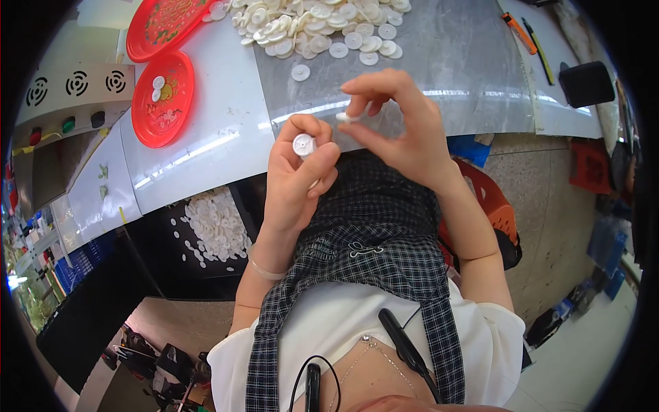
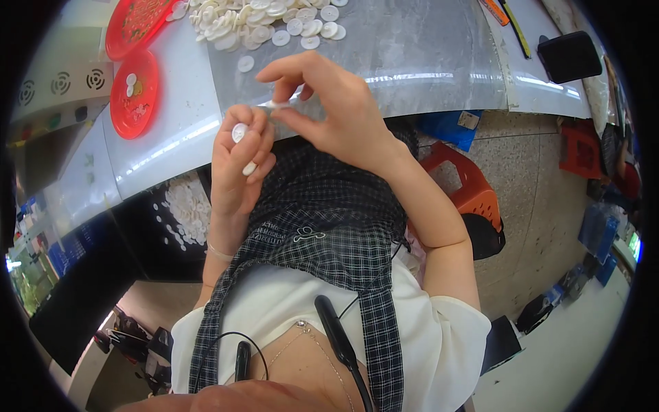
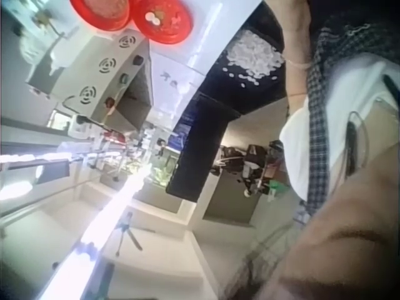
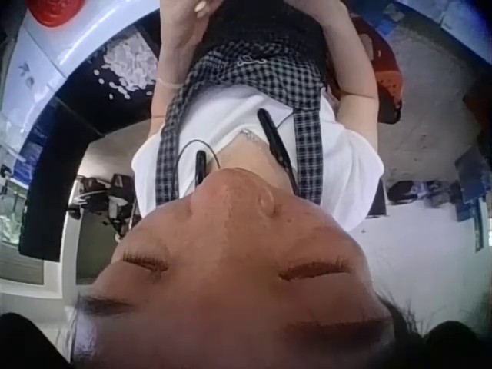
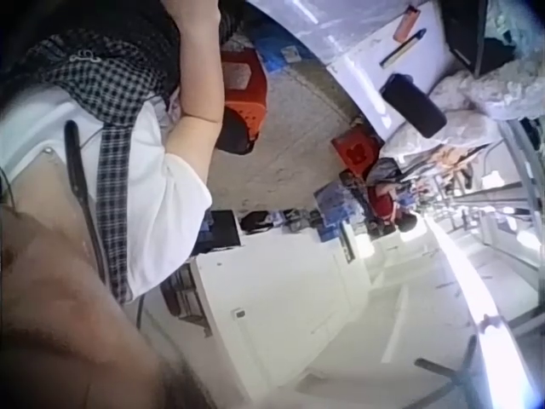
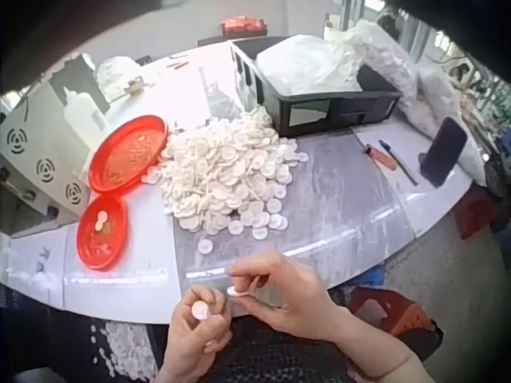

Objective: Inspecting and sorting small white plastic toy components at a factory workbench.

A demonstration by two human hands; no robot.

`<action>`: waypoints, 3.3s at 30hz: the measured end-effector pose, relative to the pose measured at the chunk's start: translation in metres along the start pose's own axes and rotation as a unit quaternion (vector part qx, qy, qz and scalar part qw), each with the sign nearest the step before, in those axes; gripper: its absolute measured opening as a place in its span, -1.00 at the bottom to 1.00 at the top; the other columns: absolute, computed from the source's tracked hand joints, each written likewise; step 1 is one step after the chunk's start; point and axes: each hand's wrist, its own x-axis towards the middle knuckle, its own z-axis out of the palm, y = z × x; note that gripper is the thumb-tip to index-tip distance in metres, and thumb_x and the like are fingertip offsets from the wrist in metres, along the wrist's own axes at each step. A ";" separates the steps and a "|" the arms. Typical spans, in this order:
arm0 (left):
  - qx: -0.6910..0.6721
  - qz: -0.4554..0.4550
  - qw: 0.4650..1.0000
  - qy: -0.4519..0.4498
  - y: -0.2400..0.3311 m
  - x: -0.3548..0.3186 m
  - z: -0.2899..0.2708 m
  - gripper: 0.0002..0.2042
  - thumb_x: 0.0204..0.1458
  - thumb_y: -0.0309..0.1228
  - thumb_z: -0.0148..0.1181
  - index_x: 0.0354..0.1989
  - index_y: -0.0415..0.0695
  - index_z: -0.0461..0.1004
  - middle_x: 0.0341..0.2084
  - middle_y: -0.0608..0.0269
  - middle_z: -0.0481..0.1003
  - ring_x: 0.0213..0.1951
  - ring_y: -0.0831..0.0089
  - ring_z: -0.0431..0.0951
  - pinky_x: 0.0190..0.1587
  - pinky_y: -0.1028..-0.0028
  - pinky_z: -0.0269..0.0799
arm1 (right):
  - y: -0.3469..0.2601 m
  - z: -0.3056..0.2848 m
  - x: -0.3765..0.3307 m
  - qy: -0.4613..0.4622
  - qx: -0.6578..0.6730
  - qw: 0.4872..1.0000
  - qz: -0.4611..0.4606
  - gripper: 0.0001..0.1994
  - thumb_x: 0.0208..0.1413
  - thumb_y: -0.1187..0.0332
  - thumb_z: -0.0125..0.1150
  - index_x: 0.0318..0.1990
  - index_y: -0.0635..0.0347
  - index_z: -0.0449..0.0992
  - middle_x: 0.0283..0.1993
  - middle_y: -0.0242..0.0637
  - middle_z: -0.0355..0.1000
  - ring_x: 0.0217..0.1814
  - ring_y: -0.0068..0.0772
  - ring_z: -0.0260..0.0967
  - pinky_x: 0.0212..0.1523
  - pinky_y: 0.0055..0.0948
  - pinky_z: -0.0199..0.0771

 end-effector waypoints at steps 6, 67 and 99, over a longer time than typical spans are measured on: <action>0.141 0.007 0.987 0.076 0.002 -0.002 0.010 -0.66 0.02 -0.56 0.29 -0.02 -0.21 0.41 -0.47 0.48 0.39 -0.62 0.83 0.20 -0.63 0.77 0.01 | -0.009 0.006 -0.002 -0.027 0.013 0.985 -0.170 -0.50 -0.17 0.67 0.34 0.02 0.19 0.44 -0.15 -0.31 0.50 -0.19 -0.36 0.49 -0.16 -0.43 0.49; 0.091 -0.089 0.991 -0.039 -0.003 0.005 0.007 -0.59 0.31 -0.11 -0.23 -0.01 -0.26 0.32 -0.39 0.26 0.39 -0.49 0.63 0.39 -0.72 0.74 0.13 | -0.012 -0.012 -0.008 -0.030 0.001 0.999 0.029 -0.75 0.07 0.47 0.27 -0.08 0.20 0.48 -0.36 -0.39 0.59 -0.25 -0.52 0.47 -0.16 -0.57 0.34; -0.059 -0.035 0.997 -0.027 0.001 0.007 0.000 -0.64 0.33 -0.09 -0.26 -0.40 -0.08 0.25 -0.36 0.21 0.33 -0.46 0.57 0.27 -0.76 0.73 0.11 | 0.006 -0.026 -0.048 -0.065 -0.236 0.966 -0.086 -0.72 -0.12 0.45 0.37 -0.17 0.18 0.58 -0.06 -0.31 0.49 -0.22 -0.33 0.43 -0.23 -0.38 0.46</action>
